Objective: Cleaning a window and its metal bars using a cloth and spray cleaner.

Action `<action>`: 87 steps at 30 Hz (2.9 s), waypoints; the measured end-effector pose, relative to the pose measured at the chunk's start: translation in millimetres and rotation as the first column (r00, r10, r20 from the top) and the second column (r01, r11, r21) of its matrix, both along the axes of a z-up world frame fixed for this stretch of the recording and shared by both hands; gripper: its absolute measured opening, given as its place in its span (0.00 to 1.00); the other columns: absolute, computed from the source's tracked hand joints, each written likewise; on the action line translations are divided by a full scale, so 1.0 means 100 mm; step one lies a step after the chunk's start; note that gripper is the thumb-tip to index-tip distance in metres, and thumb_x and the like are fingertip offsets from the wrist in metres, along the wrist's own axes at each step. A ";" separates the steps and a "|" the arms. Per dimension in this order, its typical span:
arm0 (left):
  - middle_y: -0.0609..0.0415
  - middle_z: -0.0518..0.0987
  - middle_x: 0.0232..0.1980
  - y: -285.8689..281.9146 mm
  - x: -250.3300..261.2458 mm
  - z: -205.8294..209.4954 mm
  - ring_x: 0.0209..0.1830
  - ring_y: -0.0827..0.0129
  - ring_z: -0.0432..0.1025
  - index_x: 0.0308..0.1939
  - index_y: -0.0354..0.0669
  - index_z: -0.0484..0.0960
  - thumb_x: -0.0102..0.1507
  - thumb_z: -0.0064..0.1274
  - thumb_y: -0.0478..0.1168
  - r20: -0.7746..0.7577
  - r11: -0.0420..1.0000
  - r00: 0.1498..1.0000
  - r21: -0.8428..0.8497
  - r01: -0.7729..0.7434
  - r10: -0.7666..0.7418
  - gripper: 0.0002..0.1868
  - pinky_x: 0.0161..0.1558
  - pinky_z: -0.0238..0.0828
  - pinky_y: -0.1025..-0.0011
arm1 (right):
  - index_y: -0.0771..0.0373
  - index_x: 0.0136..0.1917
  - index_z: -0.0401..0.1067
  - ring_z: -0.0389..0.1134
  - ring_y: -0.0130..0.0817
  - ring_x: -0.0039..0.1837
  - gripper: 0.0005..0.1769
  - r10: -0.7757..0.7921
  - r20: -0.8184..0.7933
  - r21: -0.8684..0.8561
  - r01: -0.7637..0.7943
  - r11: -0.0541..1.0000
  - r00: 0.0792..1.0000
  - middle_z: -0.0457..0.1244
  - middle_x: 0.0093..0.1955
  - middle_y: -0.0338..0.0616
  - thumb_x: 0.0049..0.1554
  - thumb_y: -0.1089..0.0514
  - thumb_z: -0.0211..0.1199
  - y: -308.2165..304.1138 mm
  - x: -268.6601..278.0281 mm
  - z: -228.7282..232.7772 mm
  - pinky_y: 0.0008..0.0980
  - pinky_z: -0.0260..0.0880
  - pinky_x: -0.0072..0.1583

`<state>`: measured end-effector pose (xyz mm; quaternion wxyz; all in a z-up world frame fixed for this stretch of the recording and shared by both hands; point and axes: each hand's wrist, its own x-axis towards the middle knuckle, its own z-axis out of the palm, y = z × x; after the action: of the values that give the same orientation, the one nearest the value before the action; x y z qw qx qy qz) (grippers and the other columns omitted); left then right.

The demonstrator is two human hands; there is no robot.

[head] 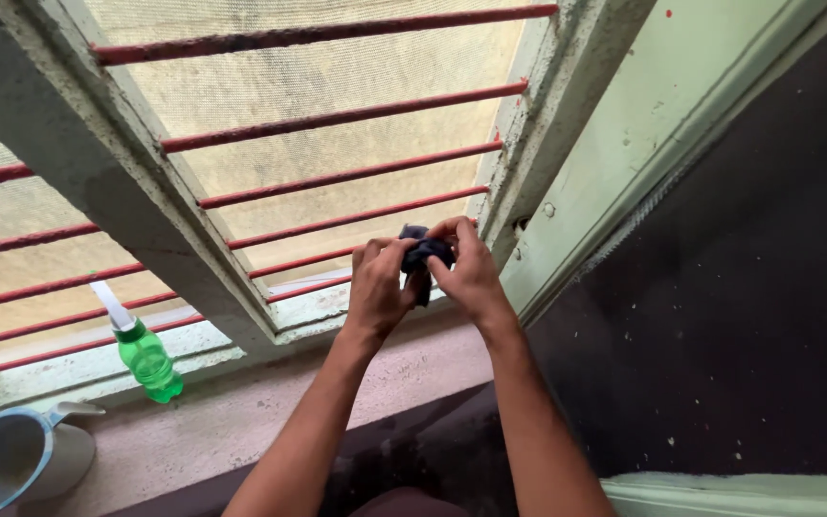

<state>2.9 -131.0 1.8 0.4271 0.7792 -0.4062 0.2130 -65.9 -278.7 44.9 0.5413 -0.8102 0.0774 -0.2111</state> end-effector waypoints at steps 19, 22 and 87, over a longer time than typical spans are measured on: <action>0.46 0.84 0.47 -0.33 0.27 -0.34 0.43 0.66 0.75 0.56 0.37 0.80 0.65 0.58 0.38 -0.587 0.918 0.718 -0.346 0.195 -0.374 0.17 0.43 0.73 0.71 | 0.61 0.65 0.75 0.70 0.56 0.64 0.23 -0.232 0.259 -0.458 0.330 0.825 0.938 0.67 0.64 0.56 0.56 0.70 0.64 -0.12 -0.10 -0.45 0.44 0.72 0.63; 0.47 0.83 0.53 -0.07 0.13 0.07 0.55 0.58 0.75 0.54 0.41 0.81 0.63 0.57 0.37 -0.223 0.998 0.973 -0.021 0.051 -0.055 0.15 0.57 0.70 0.64 | 0.61 0.61 0.78 0.70 0.57 0.63 0.22 -0.245 0.368 -0.547 0.422 0.723 0.897 0.67 0.63 0.57 0.54 0.72 0.63 -0.08 -0.11 -0.28 0.45 0.73 0.62; 0.48 0.73 0.56 0.29 0.36 -0.09 0.59 0.54 0.65 0.67 0.45 0.73 0.48 0.51 0.33 -0.019 0.986 0.998 0.153 0.064 -0.061 0.39 0.69 0.51 0.59 | 0.67 0.51 0.74 0.63 0.44 0.64 0.14 -0.087 -0.017 -0.990 -0.029 -0.138 0.996 0.65 0.55 0.52 0.52 0.60 0.58 -0.51 0.60 -0.24 0.39 0.59 0.69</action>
<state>38.8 -102.4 -7.7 0.3753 0.7981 -0.4426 0.1622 -6.3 -329.9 21.1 -0.2638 -0.9455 -0.0699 -0.1776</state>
